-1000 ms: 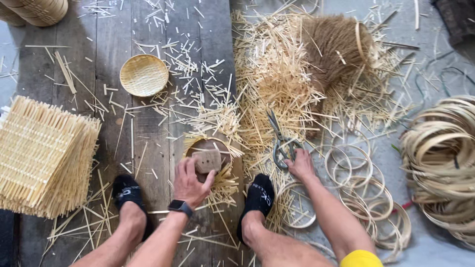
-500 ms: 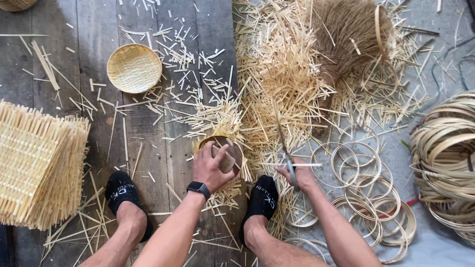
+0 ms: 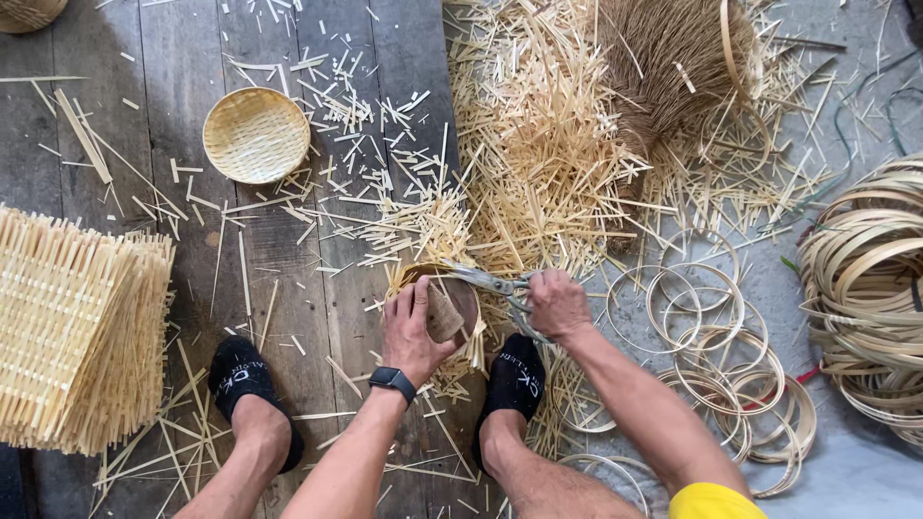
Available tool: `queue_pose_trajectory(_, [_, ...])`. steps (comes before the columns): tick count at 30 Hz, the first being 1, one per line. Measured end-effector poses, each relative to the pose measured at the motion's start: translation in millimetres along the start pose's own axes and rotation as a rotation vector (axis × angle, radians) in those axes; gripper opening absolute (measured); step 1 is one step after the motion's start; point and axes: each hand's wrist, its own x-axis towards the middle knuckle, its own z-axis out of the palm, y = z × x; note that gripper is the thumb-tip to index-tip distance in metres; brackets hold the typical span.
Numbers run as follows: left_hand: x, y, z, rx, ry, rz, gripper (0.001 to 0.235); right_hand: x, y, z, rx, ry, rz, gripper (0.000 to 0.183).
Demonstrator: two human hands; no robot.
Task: The person assembles small woven bamboo bowls by placing a circular bamboo frame over a flat woven mat, trimming excess mat material with shears, and stacking the finished bowls. The process is repeated multiple times.
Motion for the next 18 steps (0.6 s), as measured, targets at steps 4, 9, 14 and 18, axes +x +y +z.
queue_pose_trajectory(4, [3,-4,-11,-0.008,-0.105,0.047,0.121,-5,11,5,-0.018,0.100,-0.076,0.016])
queue_pose_trajectory(9, [11,-2,-24,0.018,-0.169,0.117,0.118,14,-13,16,-0.078,0.203,-0.082,0.035])
queue_pose_trajectory(14, [1,12,-18,0.128,0.063,-0.026,0.137,5,12,17,-0.009,-0.081,-0.035,0.020])
queue_pose_trajectory(18, [-1,18,-1,-0.058,0.186,-0.261,0.106,-2,19,-1,0.017,0.162,-0.077,0.045])
